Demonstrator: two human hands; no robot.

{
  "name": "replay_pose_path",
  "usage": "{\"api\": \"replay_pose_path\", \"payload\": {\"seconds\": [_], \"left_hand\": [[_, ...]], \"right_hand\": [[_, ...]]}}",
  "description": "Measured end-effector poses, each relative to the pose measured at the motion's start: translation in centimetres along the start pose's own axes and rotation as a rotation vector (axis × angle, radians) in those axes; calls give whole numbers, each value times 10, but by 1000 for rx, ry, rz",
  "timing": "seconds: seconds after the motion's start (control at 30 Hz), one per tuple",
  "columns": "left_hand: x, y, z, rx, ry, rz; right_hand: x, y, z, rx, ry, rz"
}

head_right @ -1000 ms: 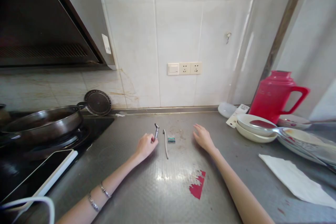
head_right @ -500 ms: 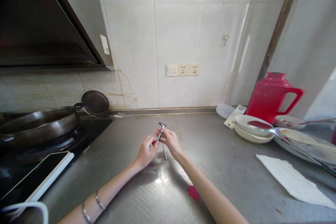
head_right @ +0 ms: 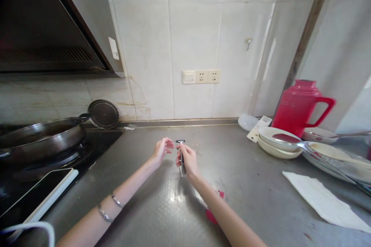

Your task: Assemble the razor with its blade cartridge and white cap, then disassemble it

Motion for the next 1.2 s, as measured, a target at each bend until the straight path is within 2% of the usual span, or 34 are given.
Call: {"api": "replay_pose_path", "payload": {"seconds": [0.07, 0.1, 0.23, 0.33, 0.53, 1.0, 1.1, 1.2], "left_hand": [[-16, -2, -13, 246, 243, -32], [-24, -2, -17, 327, 329, -59], [-48, 2, -28, 469, 536, -160], [-55, 2, -34, 468, 594, -169], [-61, 2, -33, 391, 639, -186], [-64, 8, -32, 437, 602, -154], [-61, 3, -36, 426, 602, -153], [-45, -9, -45, 378, 557, -110]], "right_hand": [[-3, 2, 6, -4, -17, -17], [-4, 3, 9, -19, -21, -18], [-2, 3, 18, -86, -25, 11], [2, 3, 19, -98, -28, 44], [7, 1, 22, -117, 15, 96], [11, 0, 22, -117, 13, 123], [12, 1, 16, -61, -3, 129], [15, 0, 8, 7, 6, 133]]}}
Point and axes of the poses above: each hand's wrist, its own y-axis away from the middle knuckle, its own x-axis out of the back of the hand, z = x × y, the point moved 7 cm from there along -y, towards the middle knuckle, and after that the axes turned 15 degrees about -x, right-handed, at the moved point
